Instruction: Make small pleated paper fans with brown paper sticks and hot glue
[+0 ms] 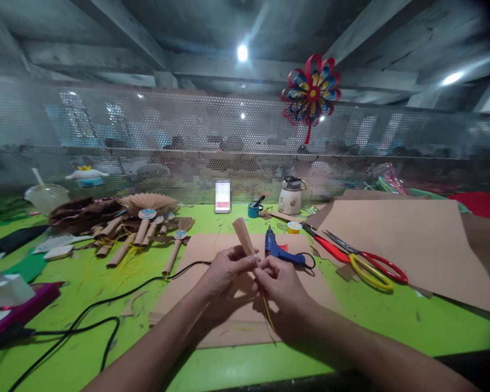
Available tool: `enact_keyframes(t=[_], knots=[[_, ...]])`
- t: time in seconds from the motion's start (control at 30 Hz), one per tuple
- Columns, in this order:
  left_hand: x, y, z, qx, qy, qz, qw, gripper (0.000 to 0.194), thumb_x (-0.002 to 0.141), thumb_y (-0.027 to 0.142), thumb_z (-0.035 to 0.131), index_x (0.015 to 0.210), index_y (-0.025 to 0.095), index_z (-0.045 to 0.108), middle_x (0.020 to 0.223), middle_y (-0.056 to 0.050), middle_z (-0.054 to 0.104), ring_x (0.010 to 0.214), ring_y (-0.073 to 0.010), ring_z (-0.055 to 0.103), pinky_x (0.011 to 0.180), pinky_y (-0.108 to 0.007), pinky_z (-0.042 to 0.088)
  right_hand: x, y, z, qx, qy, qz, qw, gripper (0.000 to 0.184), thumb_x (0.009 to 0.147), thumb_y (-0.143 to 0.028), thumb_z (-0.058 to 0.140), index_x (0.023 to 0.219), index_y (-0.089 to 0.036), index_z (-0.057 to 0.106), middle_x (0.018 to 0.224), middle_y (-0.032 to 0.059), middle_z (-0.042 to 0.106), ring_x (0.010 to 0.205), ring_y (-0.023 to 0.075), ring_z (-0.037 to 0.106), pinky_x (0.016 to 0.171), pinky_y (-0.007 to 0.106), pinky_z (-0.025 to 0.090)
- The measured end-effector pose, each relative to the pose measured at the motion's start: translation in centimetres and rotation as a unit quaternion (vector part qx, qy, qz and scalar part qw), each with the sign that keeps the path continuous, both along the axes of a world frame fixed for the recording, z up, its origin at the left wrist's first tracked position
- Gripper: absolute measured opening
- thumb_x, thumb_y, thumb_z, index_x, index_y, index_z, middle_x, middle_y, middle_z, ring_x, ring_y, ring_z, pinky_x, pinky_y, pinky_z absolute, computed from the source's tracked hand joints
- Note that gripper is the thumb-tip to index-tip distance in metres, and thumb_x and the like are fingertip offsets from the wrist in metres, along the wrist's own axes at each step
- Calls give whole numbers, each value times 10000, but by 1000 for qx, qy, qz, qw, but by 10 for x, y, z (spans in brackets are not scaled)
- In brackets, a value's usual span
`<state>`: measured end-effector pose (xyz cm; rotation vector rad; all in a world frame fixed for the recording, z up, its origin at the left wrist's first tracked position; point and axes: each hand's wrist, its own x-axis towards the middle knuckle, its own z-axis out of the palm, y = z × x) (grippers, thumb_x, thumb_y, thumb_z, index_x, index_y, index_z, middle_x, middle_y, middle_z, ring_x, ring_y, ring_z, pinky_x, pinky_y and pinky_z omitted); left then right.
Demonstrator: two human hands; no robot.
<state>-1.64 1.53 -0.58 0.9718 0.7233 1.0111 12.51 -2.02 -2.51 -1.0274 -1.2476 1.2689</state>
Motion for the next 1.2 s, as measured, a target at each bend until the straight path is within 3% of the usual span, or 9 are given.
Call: enact_keyframes(t=[0.23,0.43,0.6,0.73,0.9,1.03,1.2], knots=[[2,-14,9,-36,-18,-9,999,286,705,253,801,938,164,660,727,-67,695,548,-190,645,527,-336,528,-2,-4,4,9,2,14,1000,380,765,-532,687,766,-183,538,562,-24,608,452,113,540,442,244,474],[1,-14,8,-29,-14,-23,999,263,760,345,749,942,176,663,673,-43,664,471,-177,599,487,-346,515,0,-6,4,3,7,36,999,386,763,-542,693,779,-191,533,586,-23,606,495,130,546,453,256,475],[3,-15,10,-19,-33,-28,999,233,796,372,711,836,149,655,652,-48,640,479,-163,587,463,-302,487,-2,-9,6,-8,25,39,999,432,732,-577,703,753,-191,510,574,-33,591,465,115,531,447,269,496],[7,-18,10,-13,-20,-13,1000,256,801,407,705,793,161,633,645,-30,619,462,-144,566,439,-274,458,-7,-9,4,-24,30,32,999,419,743,-569,688,761,-197,497,556,-45,582,416,112,519,427,285,500],[14,-19,8,-19,-4,57,998,266,765,403,746,795,172,618,608,14,565,492,-121,540,429,-219,400,-5,-3,-2,38,-22,15,999,330,803,-469,671,738,-184,517,610,-23,580,510,118,551,489,255,463],[16,-22,7,-8,13,61,998,267,767,398,743,779,169,605,619,18,559,525,-125,545,474,-241,426,-2,1,-2,66,-64,36,995,362,840,-484,634,687,-167,550,597,-9,553,518,114,501,497,251,392],[17,-24,6,-20,14,49,998,272,780,420,723,775,185,586,632,25,542,537,-117,502,446,-224,380,-9,-1,-7,-11,85,50,995,350,775,-483,704,716,-161,579,644,-15,536,570,110,466,536,248,378]])
